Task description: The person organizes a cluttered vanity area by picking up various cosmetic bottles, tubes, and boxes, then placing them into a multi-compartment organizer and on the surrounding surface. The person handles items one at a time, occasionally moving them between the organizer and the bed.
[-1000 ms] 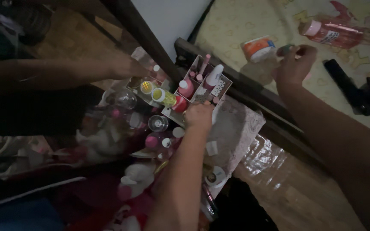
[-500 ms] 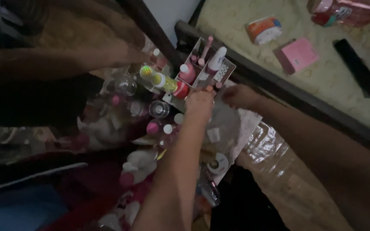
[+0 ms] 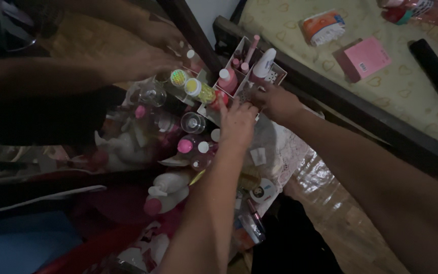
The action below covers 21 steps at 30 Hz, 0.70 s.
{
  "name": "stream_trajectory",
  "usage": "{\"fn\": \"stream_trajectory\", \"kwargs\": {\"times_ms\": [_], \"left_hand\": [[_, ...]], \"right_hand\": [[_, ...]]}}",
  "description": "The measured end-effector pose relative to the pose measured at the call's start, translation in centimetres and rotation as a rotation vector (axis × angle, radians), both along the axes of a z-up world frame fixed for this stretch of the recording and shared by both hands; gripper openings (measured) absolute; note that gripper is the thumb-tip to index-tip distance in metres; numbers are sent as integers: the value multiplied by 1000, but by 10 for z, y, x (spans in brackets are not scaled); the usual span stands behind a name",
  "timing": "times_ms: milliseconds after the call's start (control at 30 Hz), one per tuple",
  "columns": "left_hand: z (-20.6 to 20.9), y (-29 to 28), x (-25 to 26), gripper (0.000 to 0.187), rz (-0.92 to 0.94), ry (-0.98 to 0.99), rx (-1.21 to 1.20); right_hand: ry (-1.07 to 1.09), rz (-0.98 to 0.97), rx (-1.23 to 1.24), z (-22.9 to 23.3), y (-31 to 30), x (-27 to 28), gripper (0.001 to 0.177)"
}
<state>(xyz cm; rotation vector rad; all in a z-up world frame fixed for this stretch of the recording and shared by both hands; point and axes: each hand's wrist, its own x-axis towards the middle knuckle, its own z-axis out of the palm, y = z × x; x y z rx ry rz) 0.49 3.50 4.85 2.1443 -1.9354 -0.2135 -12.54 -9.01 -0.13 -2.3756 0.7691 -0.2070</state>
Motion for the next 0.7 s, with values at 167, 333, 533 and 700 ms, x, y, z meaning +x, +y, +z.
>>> {"fn": "stream_trajectory", "kwargs": {"times_ms": [167,333,533,700], "left_hand": [[3,-6,-3,10,34,-30,82],[-4,-15,-5,16,37,-54,104],[-11,-20,-2,42,30,-26,179],[-18,-25,-3,27,30,-130,330]], "right_hand": [[63,100,24,-20,-9,12,35],[-73,187,45,-35,-22,7,40],[30,159,218,12,-51,1,23],[9,-37,248,77,-83,8,44]]}}
